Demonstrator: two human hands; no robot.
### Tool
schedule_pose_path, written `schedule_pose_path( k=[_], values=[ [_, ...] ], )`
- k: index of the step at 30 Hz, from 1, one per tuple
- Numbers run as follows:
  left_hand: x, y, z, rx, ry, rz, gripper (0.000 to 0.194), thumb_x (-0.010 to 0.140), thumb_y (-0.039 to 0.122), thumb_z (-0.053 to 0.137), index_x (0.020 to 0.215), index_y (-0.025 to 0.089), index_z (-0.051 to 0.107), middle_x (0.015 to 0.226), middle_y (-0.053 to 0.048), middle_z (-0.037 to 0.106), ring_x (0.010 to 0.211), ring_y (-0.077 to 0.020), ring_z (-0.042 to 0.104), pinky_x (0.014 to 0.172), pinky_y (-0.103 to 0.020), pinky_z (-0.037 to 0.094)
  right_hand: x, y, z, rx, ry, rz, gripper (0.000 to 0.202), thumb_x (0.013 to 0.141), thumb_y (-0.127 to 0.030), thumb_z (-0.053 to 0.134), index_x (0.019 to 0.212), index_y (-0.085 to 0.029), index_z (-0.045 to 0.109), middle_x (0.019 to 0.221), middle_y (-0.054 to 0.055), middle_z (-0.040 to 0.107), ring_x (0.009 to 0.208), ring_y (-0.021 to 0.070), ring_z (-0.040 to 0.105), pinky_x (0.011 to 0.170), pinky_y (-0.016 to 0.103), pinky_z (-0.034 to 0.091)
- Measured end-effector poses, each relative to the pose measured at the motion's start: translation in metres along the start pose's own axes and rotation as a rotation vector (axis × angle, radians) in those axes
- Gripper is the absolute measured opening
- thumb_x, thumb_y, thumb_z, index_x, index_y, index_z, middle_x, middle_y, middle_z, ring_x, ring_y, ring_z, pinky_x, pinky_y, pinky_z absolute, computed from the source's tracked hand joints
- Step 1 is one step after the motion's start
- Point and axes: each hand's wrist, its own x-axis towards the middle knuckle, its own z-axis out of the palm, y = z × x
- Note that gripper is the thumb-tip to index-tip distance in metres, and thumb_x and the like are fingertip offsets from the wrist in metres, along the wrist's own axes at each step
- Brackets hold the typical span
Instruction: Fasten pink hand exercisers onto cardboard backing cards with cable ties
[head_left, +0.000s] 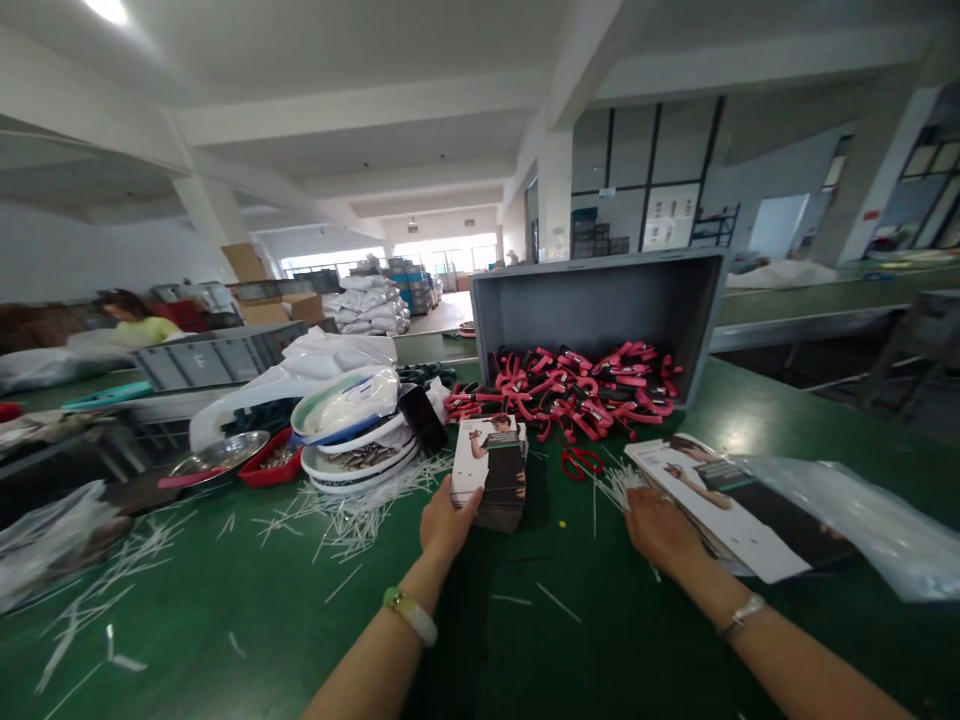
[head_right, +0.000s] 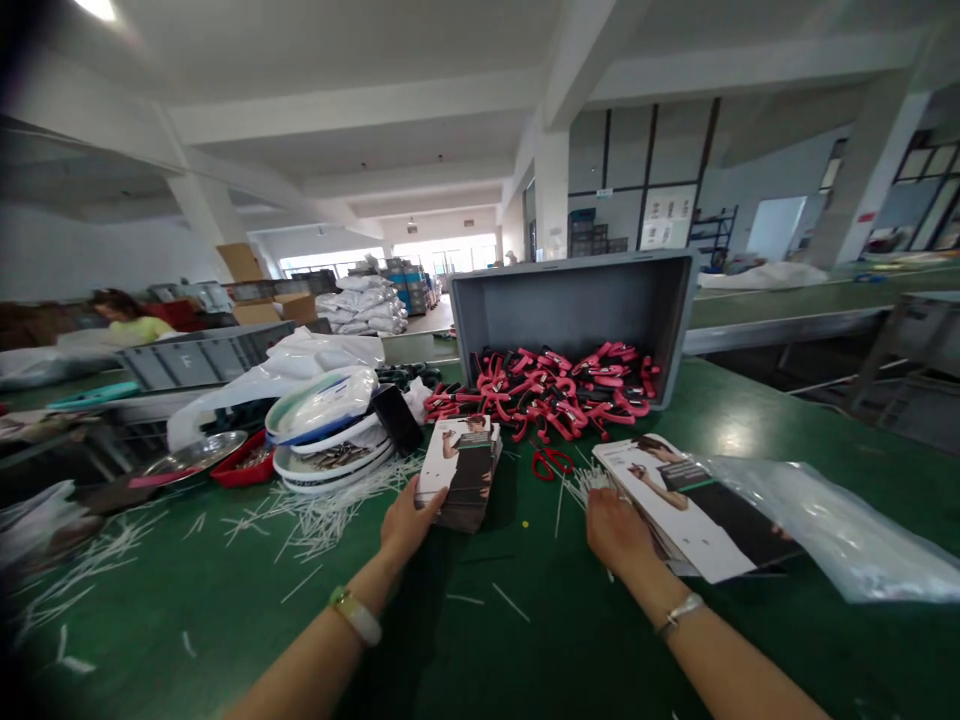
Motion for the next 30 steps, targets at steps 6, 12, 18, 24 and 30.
schedule_pose_path(
  k=[6, 12, 18, 24, 30],
  values=[
    [-0.008, -0.005, 0.013, -0.036, 0.079, -0.013, 0.069, 0.078, 0.060, 0.052, 0.137, 0.025, 0.043, 0.134, -0.008, 0.055, 0.119, -0.0296, 0.052, 0.099, -0.039, 0.038, 0.043, 0.006, -0.009, 0.011, -0.102, 0.049, 0.028, 0.080, -0.006, 0.045, 0.092, -0.006, 0.071, 0.096, 0.023, 0.069, 0.093, 0.0309, 0.067, 0.076, 0.038, 0.051],
    [-0.002, -0.010, 0.011, -0.075, 0.065, 0.041, 0.067, 0.078, 0.057, 0.055, 0.134, 0.023, 0.046, 0.131, -0.009, 0.056, 0.117, -0.0290, 0.052, 0.099, -0.040, 0.039, 0.032, 0.001, -0.014, 0.006, -0.090, 0.078, 0.032, 0.087, -0.023, 0.044, 0.100, -0.005, 0.067, 0.100, 0.023, 0.068, 0.098, 0.0310, 0.064, 0.083, 0.039, 0.048],
    [-0.002, -0.007, 0.010, -0.037, 0.051, 0.032, 0.064, 0.080, 0.056, 0.052, 0.134, 0.021, 0.044, 0.130, -0.011, 0.056, 0.117, -0.0285, 0.052, 0.100, -0.040, 0.037, -0.003, -0.010, 0.007, 0.012, -0.038, 0.189, 0.066, 0.089, -0.047, 0.041, 0.133, 0.002, 0.043, 0.137, 0.031, 0.042, 0.121, 0.0377, 0.048, 0.093, 0.045, 0.043],
    [0.001, -0.008, 0.012, -0.057, 0.057, 0.006, 0.065, 0.079, 0.057, 0.053, 0.133, 0.022, 0.045, 0.131, -0.011, 0.055, 0.116, -0.0302, 0.052, 0.099, -0.041, 0.039, 0.001, -0.031, 0.023, 0.028, -0.023, 0.193, 0.050, 0.091, -0.028, 0.038, 0.132, 0.000, 0.046, 0.140, 0.027, 0.041, 0.127, 0.0360, 0.042, 0.095, 0.045, 0.042],
    [0.008, -0.023, 0.016, -0.188, 0.064, 0.090, 0.065, 0.073, 0.051, 0.061, 0.128, 0.019, 0.048, 0.129, -0.011, 0.056, 0.116, -0.0283, 0.053, 0.100, -0.039, 0.039, 0.032, -0.050, 0.006, 0.093, -0.069, 0.092, 0.033, 0.087, -0.014, 0.040, 0.110, -0.005, 0.062, 0.118, 0.022, 0.061, 0.107, 0.0248, 0.060, 0.087, 0.031, 0.046]
  ],
)
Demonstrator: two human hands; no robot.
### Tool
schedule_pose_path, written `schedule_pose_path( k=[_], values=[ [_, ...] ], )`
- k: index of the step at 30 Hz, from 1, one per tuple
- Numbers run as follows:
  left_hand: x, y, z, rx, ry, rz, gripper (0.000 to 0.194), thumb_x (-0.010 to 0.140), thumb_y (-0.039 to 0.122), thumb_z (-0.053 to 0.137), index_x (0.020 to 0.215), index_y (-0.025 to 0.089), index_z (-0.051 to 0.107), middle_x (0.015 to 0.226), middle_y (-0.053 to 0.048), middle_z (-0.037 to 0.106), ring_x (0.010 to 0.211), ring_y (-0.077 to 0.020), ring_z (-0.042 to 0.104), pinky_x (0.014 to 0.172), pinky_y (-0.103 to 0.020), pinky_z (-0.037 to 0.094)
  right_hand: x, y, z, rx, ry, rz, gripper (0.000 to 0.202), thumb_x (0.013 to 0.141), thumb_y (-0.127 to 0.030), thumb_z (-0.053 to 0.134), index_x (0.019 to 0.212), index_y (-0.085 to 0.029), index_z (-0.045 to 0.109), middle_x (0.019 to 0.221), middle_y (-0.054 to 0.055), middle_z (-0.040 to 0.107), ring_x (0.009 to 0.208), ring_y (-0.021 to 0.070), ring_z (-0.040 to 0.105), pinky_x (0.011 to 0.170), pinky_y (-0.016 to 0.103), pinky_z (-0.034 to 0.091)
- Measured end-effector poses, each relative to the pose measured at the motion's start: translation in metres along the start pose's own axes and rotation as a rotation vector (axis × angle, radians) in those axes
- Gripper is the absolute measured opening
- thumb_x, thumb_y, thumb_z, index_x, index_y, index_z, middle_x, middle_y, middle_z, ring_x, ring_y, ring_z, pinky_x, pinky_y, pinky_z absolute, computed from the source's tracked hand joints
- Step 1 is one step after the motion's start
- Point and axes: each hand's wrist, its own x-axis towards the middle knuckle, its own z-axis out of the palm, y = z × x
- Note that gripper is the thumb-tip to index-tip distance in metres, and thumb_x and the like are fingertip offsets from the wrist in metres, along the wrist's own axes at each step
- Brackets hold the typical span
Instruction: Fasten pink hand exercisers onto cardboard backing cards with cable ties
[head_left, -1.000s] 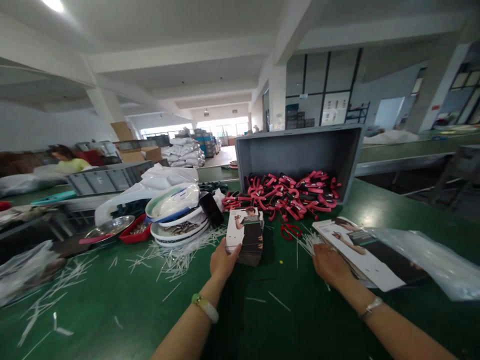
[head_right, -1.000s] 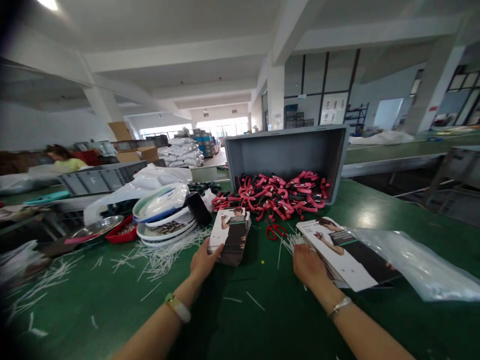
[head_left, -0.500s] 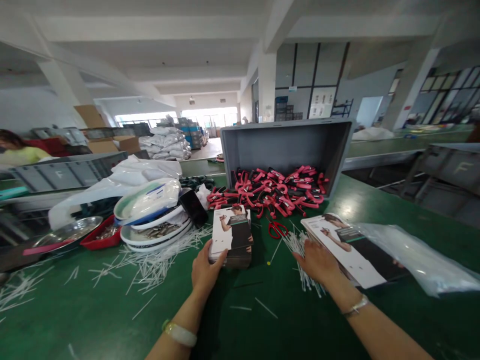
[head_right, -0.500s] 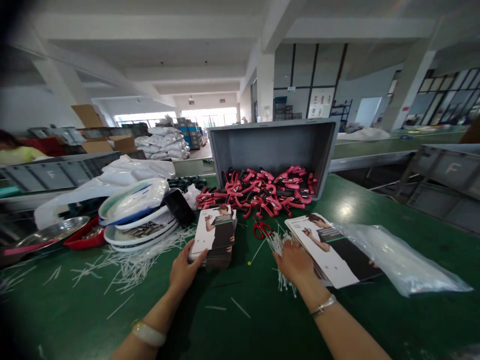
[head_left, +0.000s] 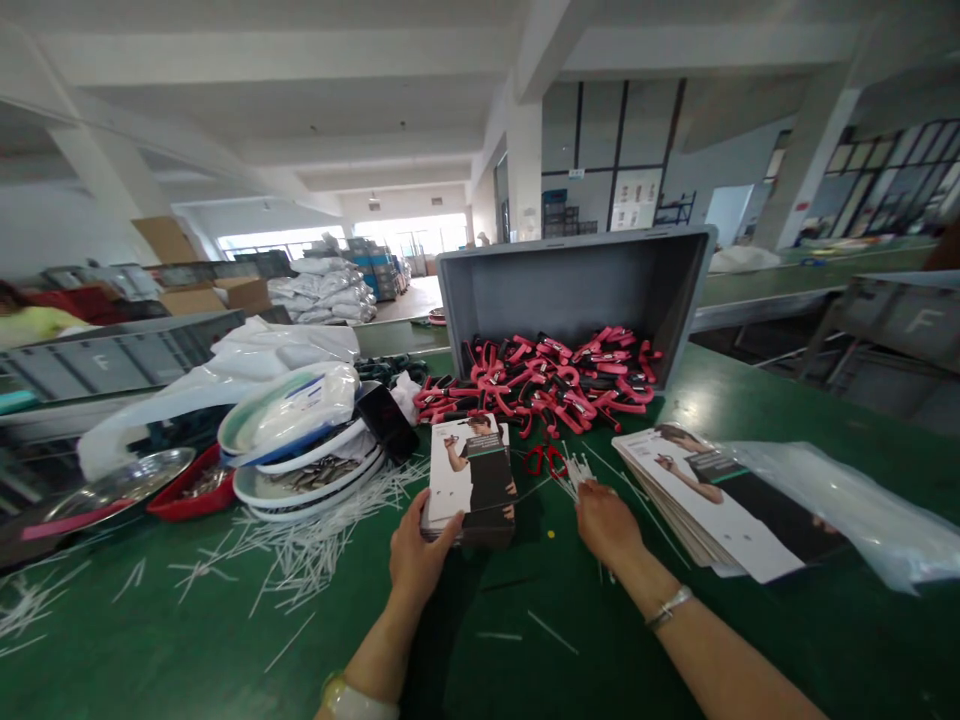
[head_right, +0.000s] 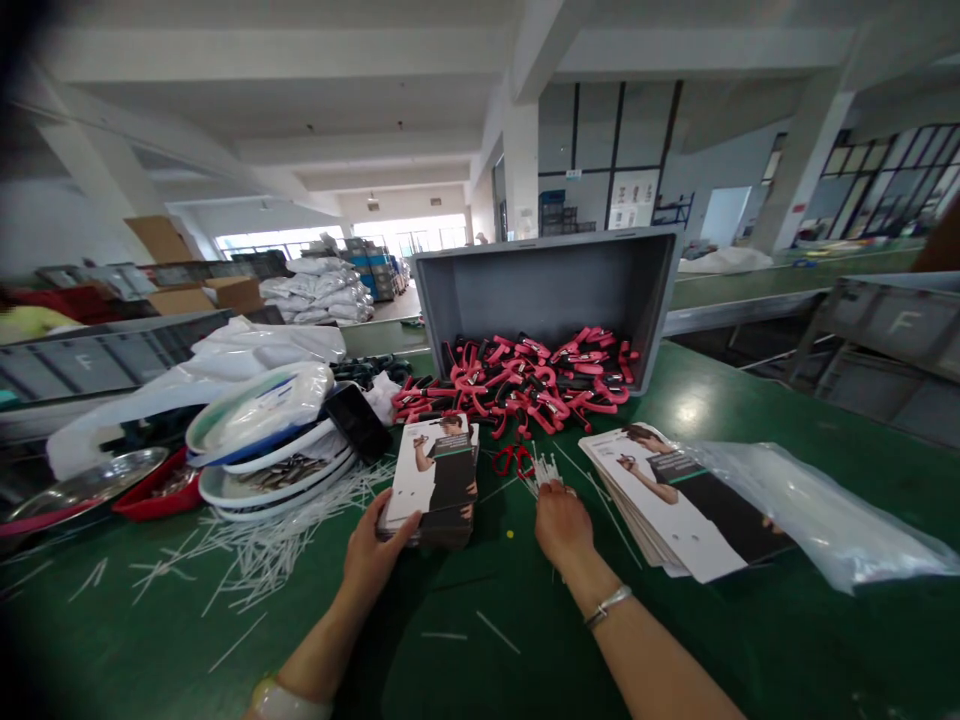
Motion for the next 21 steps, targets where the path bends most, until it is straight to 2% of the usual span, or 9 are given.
schedule_pose_path(
  k=[3, 5, 10, 14, 17, 21],
  values=[
    [0.005, -0.010, 0.001, -0.094, -0.015, 0.032, 0.065, 0.069, 0.050, 0.065, 0.123, 0.018, 0.050, 0.126, -0.011, 0.058, 0.115, -0.0279, 0.054, 0.097, -0.038, 0.042, 0.017, -0.002, -0.014, -0.015, -0.040, 0.018, 0.027, 0.084, -0.020, 0.050, 0.100, -0.009, 0.067, 0.103, 0.019, 0.067, 0.097, 0.0271, 0.064, 0.079, 0.033, 0.049],
    [0.008, -0.013, 0.000, -0.165, -0.035, 0.006, 0.068, 0.063, 0.051, 0.069, 0.120, 0.018, 0.052, 0.122, -0.011, 0.061, 0.111, -0.0278, 0.057, 0.094, -0.037, 0.044, 0.028, -0.002, -0.021, -0.033, -0.066, 0.032, 0.026, 0.082, -0.021, 0.051, 0.096, -0.010, 0.070, 0.099, 0.019, 0.069, 0.096, 0.0308, 0.065, 0.076, 0.037, 0.050],
    [0.029, -0.007, -0.006, -0.433, -0.117, -0.263, 0.066, 0.071, 0.061, 0.058, 0.119, 0.016, 0.051, 0.109, -0.011, 0.065, 0.094, -0.0239, 0.064, 0.080, -0.033, 0.049, 0.050, 0.001, -0.032, -0.031, -0.132, 0.041, 0.026, 0.078, -0.020, 0.050, 0.089, -0.012, 0.073, 0.098, 0.019, 0.070, 0.094, 0.0342, 0.065, 0.071, 0.039, 0.049],
    [0.058, 0.001, -0.007, -0.410, -0.139, -0.380, 0.072, 0.062, 0.054, 0.072, 0.118, 0.012, 0.055, 0.106, -0.014, 0.066, 0.093, -0.0279, 0.064, 0.077, -0.035, 0.047, 0.056, 0.009, -0.041, 0.033, -0.141, 0.027, 0.024, 0.077, -0.021, 0.050, 0.079, -0.016, 0.073, 0.091, 0.015, 0.071, 0.089, 0.0292, 0.066, 0.069, 0.034, 0.045],
    [0.071, 0.002, -0.002, -0.454, -0.198, -0.362, 0.067, 0.053, 0.046, 0.081, 0.107, 0.012, 0.062, 0.094, -0.013, 0.069, 0.078, -0.0265, 0.066, 0.066, -0.033, 0.048, 0.058, 0.019, -0.045, 0.135, -0.131, -0.019, 0.023, 0.078, -0.024, 0.050, 0.074, -0.019, 0.072, 0.083, 0.009, 0.071, 0.082, 0.0223, 0.065, 0.067, 0.029, 0.042],
    [0.072, 0.000, -0.003, -0.528, -0.210, -0.321, 0.058, 0.055, 0.040, 0.082, 0.103, 0.013, 0.064, 0.091, -0.010, 0.071, 0.071, -0.0209, 0.066, 0.060, -0.028, 0.048, 0.063, 0.034, -0.044, 0.281, -0.116, -0.026, 0.021, 0.076, -0.027, 0.052, 0.071, -0.017, 0.070, 0.073, 0.006, 0.069, 0.073, 0.0183, 0.062, 0.062, 0.025, 0.040]
  ],
)
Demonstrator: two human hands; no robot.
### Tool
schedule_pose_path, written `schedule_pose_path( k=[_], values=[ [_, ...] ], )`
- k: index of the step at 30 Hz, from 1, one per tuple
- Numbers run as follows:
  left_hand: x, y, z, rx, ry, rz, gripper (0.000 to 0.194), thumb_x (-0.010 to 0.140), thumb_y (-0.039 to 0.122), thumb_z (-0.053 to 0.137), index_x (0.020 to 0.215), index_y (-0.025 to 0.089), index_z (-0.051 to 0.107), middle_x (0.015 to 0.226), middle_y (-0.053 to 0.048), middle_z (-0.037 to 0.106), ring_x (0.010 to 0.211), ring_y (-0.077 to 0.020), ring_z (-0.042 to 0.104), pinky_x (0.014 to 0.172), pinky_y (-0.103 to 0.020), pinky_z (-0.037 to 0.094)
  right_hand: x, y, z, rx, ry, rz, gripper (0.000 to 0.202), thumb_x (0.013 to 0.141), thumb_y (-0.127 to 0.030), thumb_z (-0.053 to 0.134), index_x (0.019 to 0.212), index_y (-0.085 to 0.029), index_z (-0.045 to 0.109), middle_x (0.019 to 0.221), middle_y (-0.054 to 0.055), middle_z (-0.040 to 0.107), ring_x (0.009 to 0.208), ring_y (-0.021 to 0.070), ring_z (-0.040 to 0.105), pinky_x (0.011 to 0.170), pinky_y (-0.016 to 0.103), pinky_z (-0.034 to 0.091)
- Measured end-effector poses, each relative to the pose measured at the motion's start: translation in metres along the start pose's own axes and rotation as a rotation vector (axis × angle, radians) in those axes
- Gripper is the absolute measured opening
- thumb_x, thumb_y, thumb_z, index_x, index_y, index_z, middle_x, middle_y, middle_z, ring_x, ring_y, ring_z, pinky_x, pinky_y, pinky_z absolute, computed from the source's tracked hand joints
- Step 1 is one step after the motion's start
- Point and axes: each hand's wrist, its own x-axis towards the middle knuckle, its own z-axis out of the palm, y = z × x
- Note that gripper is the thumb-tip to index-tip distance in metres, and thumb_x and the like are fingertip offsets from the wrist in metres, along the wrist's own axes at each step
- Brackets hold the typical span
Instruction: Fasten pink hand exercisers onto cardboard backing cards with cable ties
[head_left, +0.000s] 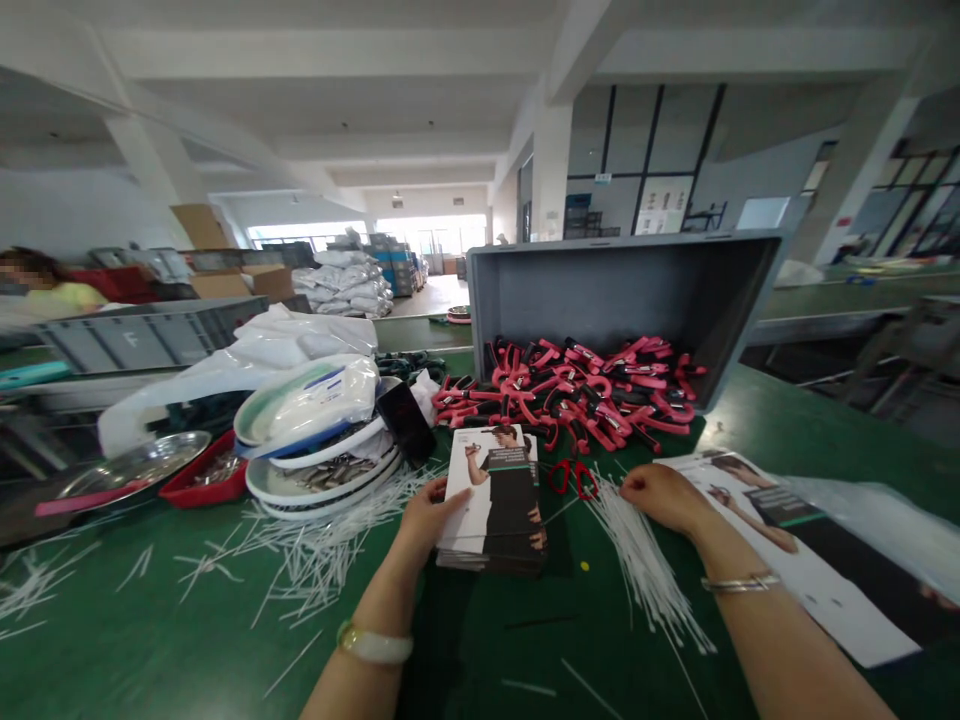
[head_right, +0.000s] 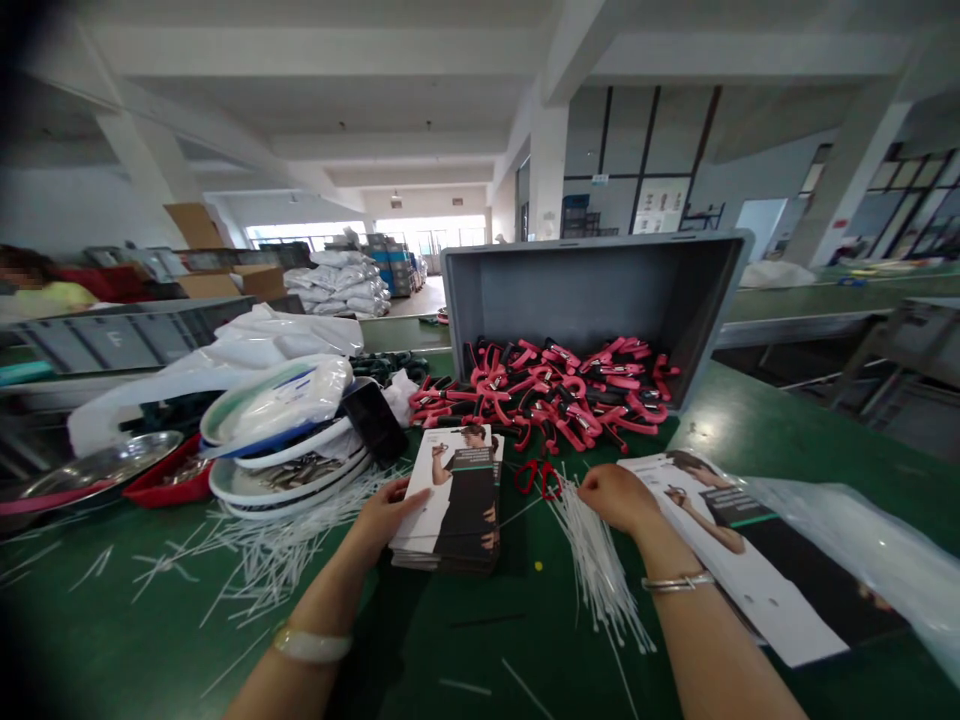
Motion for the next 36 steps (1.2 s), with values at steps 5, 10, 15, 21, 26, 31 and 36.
schedule_pose_path(
  k=[5, 10, 15, 21, 26, 31, 36],
  values=[
    [-0.012, 0.014, -0.010, -0.135, 0.049, 0.042, 0.054, 0.051, 0.034, 0.084, 0.096, 0.013, 0.064, 0.082, -0.007, 0.071, 0.063, -0.0189, 0.065, 0.055, -0.026, 0.047, -0.002, -0.003, -0.001, 0.497, -0.056, -0.075, 0.029, 0.070, -0.044, 0.057, 0.069, -0.016, 0.065, 0.061, 0.001, 0.062, 0.055, 0.0114, 0.051, 0.049, 0.022, 0.034],
    [-0.033, 0.041, -0.010, -0.370, -0.038, -0.005, 0.041, 0.058, 0.018, 0.077, 0.093, 0.016, 0.055, 0.072, -0.003, 0.069, 0.059, -0.0170, 0.064, 0.056, -0.027, 0.049, -0.010, -0.025, -0.002, 0.846, -0.170, -0.042, 0.039, 0.061, -0.053, 0.067, 0.069, -0.016, 0.061, 0.053, -0.002, 0.054, 0.044, 0.0063, 0.039, 0.041, 0.020, 0.017],
    [-0.043, 0.046, 0.003, -0.519, -0.171, -0.163, 0.058, 0.056, 0.004, 0.064, 0.111, 0.018, 0.050, 0.072, -0.002, 0.070, 0.057, -0.0188, 0.065, 0.058, -0.029, 0.049, -0.012, -0.041, 0.007, 0.942, -0.223, -0.049, 0.039, 0.061, -0.052, 0.070, 0.069, -0.015, 0.059, 0.048, -0.003, 0.054, 0.041, 0.0052, 0.041, 0.039, 0.017, 0.014],
    [-0.045, 0.046, 0.015, -0.604, -0.175, -0.205, 0.059, 0.059, 0.008, 0.065, 0.116, 0.017, 0.051, 0.069, -0.002, 0.069, 0.057, -0.0202, 0.064, 0.062, -0.033, 0.049, -0.020, -0.066, 0.004, 1.225, 0.010, -0.117, 0.041, 0.062, -0.050, 0.074, 0.071, -0.016, 0.053, 0.050, -0.002, 0.058, 0.039, 0.0057, 0.047, 0.034, 0.013, 0.021],
    [-0.053, 0.042, 0.026, -0.716, -0.238, -0.203, 0.061, 0.054, 0.006, 0.064, 0.113, 0.015, 0.056, 0.079, -0.006, 0.071, 0.067, -0.0227, 0.066, 0.071, -0.035, 0.048, -0.022, -0.104, 0.005, 1.416, 0.302, -0.194, 0.046, 0.061, -0.050, 0.076, 0.077, -0.020, 0.044, 0.064, -0.002, 0.062, 0.053, 0.0145, 0.064, 0.034, 0.016, 0.041],
    [-0.059, 0.038, 0.038, -0.833, -0.266, -0.052, 0.048, 0.052, 0.017, 0.079, 0.098, 0.013, 0.064, 0.085, -0.007, 0.070, 0.075, -0.0220, 0.065, 0.075, -0.033, 0.046, -0.021, -0.133, 0.032, 1.222, 0.417, -0.235, 0.040, 0.072, -0.052, 0.065, 0.084, -0.021, 0.044, 0.069, -0.003, 0.057, 0.065, 0.0209, 0.070, 0.039, 0.024, 0.054],
    [-0.065, 0.041, 0.043, -0.860, -0.227, 0.060, 0.051, 0.054, 0.033, 0.084, 0.098, 0.015, 0.065, 0.091, -0.007, 0.070, 0.085, -0.0230, 0.064, 0.081, -0.034, 0.045, -0.019, -0.135, 0.042, 1.049, 0.499, -0.245, 0.033, 0.077, -0.051, 0.059, 0.079, -0.021, 0.045, 0.068, 0.001, 0.058, 0.069, 0.0233, 0.070, 0.039, 0.026, 0.055]
  ],
)
